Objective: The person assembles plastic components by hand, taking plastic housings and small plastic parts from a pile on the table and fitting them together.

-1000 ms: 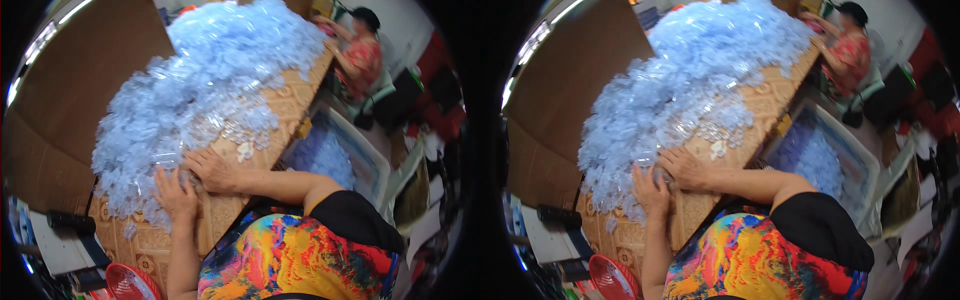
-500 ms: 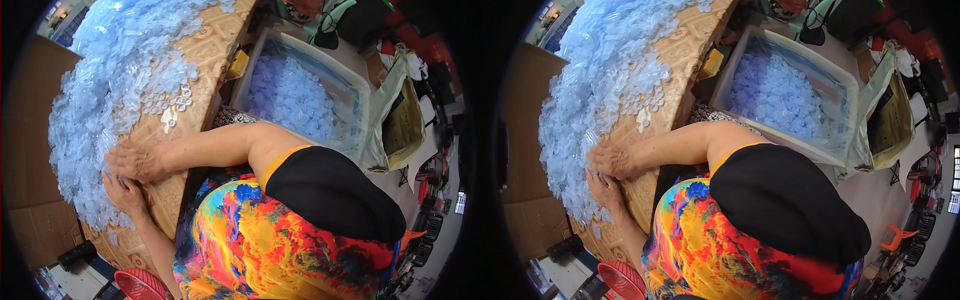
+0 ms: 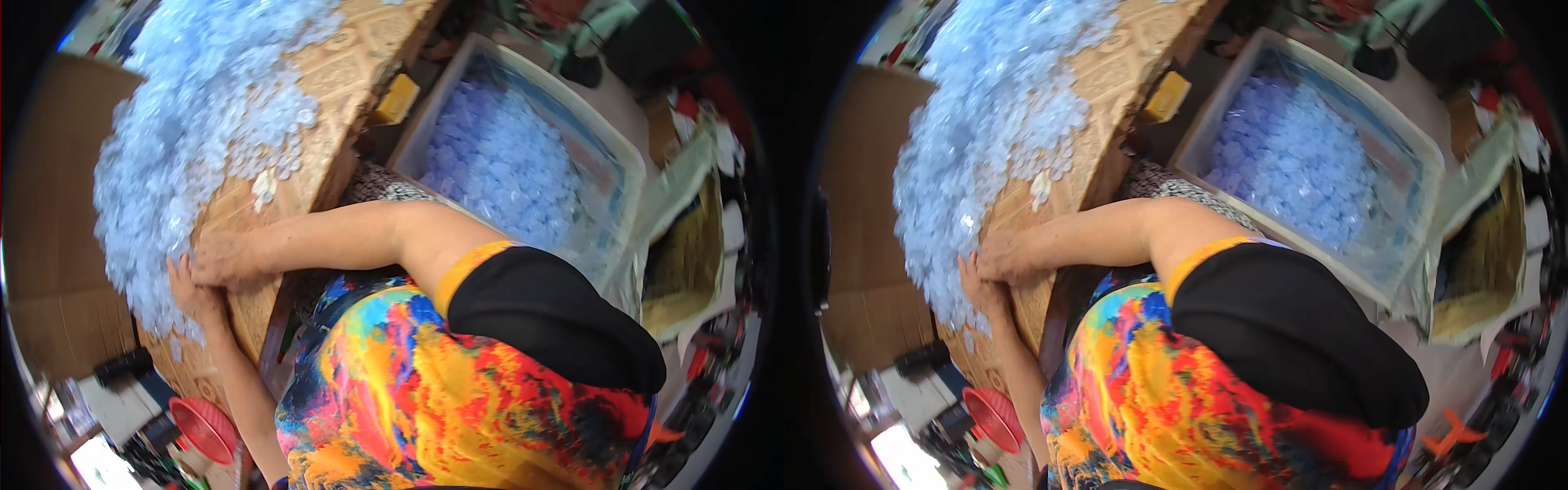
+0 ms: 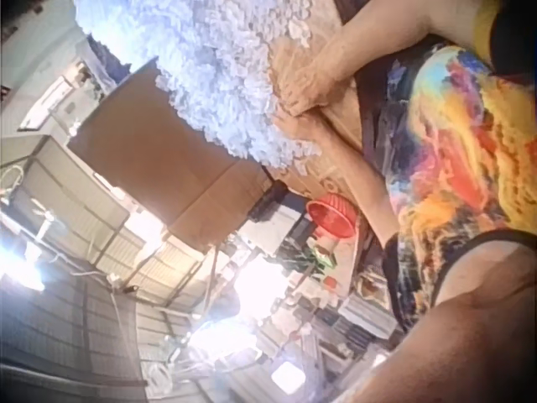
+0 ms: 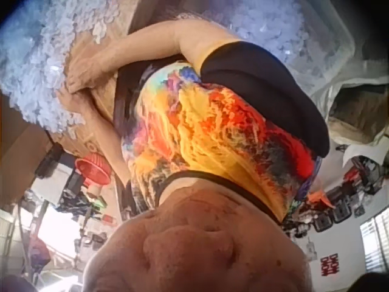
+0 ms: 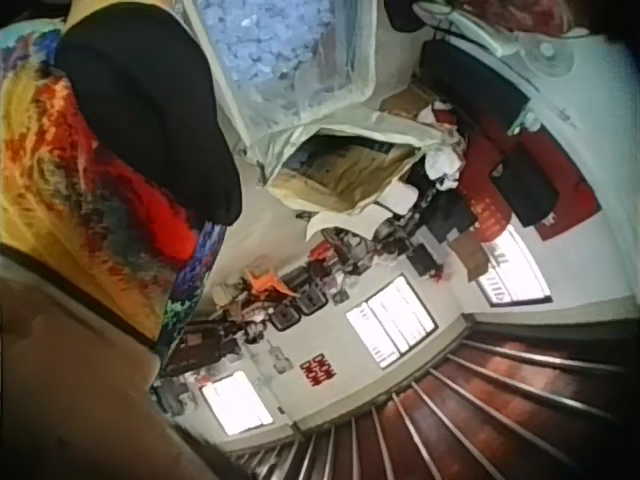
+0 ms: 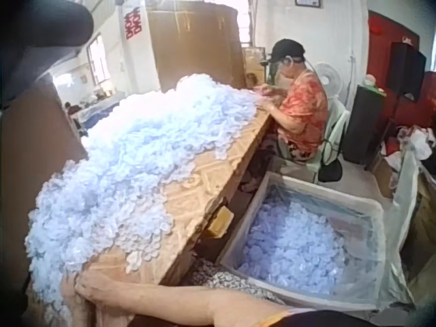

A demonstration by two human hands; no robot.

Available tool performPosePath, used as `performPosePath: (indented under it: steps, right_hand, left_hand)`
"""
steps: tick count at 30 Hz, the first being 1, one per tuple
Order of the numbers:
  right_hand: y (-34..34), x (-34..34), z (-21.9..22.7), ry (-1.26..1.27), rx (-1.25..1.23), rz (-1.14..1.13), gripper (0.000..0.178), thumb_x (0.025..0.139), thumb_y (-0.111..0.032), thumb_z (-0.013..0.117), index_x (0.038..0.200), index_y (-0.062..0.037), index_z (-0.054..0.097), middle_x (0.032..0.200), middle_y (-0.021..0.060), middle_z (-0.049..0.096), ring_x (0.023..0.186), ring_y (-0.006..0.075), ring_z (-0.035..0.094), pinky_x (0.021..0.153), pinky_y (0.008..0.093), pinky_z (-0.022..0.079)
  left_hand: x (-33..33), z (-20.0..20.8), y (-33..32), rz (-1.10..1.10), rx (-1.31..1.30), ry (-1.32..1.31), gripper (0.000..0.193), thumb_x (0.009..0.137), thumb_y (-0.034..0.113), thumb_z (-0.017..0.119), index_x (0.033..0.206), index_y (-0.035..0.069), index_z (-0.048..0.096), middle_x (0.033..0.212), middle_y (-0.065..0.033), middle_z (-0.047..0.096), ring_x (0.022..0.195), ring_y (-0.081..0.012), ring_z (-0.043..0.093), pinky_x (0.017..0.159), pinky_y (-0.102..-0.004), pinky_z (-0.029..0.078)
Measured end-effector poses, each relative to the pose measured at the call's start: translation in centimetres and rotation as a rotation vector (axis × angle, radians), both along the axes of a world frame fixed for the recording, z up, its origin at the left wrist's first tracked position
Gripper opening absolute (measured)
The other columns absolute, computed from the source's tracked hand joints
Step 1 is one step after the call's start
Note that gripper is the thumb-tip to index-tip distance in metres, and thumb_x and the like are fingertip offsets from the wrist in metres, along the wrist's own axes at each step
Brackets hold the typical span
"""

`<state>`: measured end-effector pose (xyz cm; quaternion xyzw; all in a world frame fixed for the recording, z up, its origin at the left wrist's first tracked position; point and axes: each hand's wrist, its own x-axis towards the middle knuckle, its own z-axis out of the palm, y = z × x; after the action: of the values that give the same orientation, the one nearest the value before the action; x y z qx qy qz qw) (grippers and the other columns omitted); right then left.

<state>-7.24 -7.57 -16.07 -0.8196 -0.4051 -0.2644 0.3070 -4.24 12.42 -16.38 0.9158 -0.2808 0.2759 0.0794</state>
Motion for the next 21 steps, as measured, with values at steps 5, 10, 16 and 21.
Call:
performPosePath:
  steps: [5, 10, 16, 21]
  right_hand:
    - [-1.8, -0.7, 3.3, 0.063, 0.006, -0.052, 0.016, 0.072, 0.0, 0.068, 0.087, -0.0019, 0.07, 0.085, 0.019, 0.072, 0.084, 0.0371, 0.071, 0.072, 0.0477, 0.056]
    - [-1.4, 0.4, 1.3, -0.028, 0.077, -0.218, 0.047, 0.079, 0.0, 0.061, 0.126, 0.0027, 0.058, 0.126, 0.0244, 0.062, 0.118, 0.0402, 0.058, 0.106, 0.0484, 0.043]
    - [1.0, 0.1, 1.4, -0.102, -0.19, -0.083, 0.038, 0.086, -0.005, 0.059, 0.123, 0.0011, 0.065, 0.126, 0.0217, 0.065, 0.121, 0.04, 0.059, 0.107, 0.0475, 0.044]
    - [0.2, 0.1, 1.9, 0.046, -0.412, -0.146, 0.033, 0.093, -0.007, 0.058, 0.124, -0.003, 0.065, 0.131, 0.0183, 0.064, 0.124, 0.0355, 0.058, 0.106, 0.0417, 0.044]
  left_hand:
    - [-0.2, -0.1, -1.3, 0.068, -0.064, -0.096, 0.028, 0.096, 0.025, 0.054, 0.113, 0.01, 0.071, 0.118, -0.026, 0.067, 0.118, -0.0422, 0.06, 0.1, -0.0524, 0.046]
    - [-1.4, 1.6, -3.1, 0.195, -0.151, -0.034, 0.023, 0.094, 0.023, 0.056, 0.11, 0.013, 0.07, 0.132, -0.0192, 0.06, 0.121, -0.0366, 0.058, 0.096, -0.0523, 0.047]
    - [-3.6, 0.9, -0.9, 0.235, -0.305, 0.073, 0.024, 0.087, 0.02, 0.056, 0.105, 0.011, 0.07, 0.135, -0.0173, 0.058, 0.127, -0.0325, 0.053, 0.099, -0.0616, 0.038]
    - [-1.6, -0.1, -1.7, 0.113, -0.552, 0.229, 0.032, 0.084, 0.03, 0.061, 0.114, 0.017, 0.067, 0.118, -0.0128, 0.062, 0.119, -0.0295, 0.058, 0.101, -0.0547, 0.04]
